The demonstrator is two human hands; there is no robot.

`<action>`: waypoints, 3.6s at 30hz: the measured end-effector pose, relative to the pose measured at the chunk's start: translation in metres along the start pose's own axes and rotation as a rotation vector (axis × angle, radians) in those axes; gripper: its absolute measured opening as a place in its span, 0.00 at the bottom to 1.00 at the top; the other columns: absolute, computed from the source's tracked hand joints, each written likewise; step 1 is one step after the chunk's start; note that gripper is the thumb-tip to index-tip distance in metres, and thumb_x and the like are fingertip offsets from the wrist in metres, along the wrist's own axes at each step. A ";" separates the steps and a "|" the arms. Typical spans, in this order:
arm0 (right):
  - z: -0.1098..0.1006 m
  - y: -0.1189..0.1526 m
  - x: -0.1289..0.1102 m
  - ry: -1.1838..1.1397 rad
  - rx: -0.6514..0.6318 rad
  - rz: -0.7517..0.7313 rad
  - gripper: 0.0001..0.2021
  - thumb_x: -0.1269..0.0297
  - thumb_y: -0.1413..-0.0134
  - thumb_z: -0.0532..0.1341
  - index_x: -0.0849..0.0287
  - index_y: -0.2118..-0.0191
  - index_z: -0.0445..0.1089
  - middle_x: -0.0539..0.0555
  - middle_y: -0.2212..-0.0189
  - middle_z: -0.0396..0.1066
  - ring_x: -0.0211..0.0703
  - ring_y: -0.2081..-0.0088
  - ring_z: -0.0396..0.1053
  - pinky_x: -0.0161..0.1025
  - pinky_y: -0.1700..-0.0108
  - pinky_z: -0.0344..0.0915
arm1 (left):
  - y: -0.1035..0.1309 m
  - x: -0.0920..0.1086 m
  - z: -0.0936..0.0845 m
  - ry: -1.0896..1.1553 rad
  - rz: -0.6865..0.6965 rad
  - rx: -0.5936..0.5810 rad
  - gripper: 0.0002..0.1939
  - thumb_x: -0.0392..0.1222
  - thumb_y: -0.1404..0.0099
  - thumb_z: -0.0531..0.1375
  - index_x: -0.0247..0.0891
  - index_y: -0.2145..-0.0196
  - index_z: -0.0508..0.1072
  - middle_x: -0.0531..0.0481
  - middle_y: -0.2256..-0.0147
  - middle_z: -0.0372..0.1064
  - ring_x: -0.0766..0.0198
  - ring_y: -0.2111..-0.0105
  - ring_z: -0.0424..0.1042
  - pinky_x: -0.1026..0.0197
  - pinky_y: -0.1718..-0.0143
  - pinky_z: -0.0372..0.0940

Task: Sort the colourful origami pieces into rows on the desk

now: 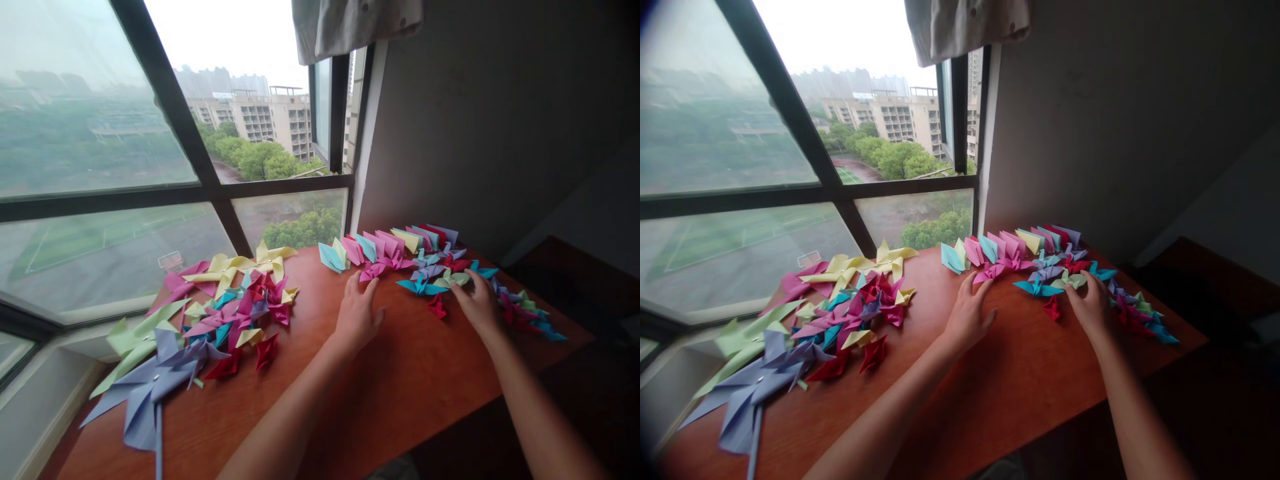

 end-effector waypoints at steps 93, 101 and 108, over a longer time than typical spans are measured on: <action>0.056 0.039 -0.009 -0.598 -0.155 0.446 0.29 0.50 0.58 0.67 0.61 0.50 0.73 0.61 0.55 0.75 0.54 0.55 0.73 0.45 0.54 0.70 | -0.061 0.014 0.070 0.460 -0.135 0.114 0.20 0.32 0.45 0.63 0.39 0.53 0.74 0.44 0.55 0.72 0.55 0.54 0.71 0.55 0.50 0.66; 0.053 0.048 -0.029 -0.789 -0.072 0.496 0.25 0.51 0.57 0.68 0.61 0.54 0.76 0.57 0.58 0.77 0.49 0.58 0.73 0.41 0.57 0.69 | -0.051 0.020 0.070 0.755 -0.233 0.268 0.19 0.31 0.45 0.63 0.37 0.54 0.75 0.43 0.56 0.74 0.57 0.58 0.74 0.56 0.54 0.68; 0.062 0.067 -0.043 -1.282 0.101 0.735 0.17 0.63 0.57 0.66 0.62 0.58 0.74 0.53 0.62 0.77 0.41 0.62 0.75 0.36 0.60 0.71 | -0.034 0.008 0.088 1.094 -0.415 0.390 0.17 0.37 0.43 0.64 0.35 0.54 0.77 0.41 0.57 0.78 0.57 0.59 0.77 0.56 0.55 0.70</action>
Point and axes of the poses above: each hand's wrist, its own y-axis away from the middle knuckle, its own z-axis out of the palm, x = y × z, the point moved 9 cm from there along -y, towards the middle knuckle
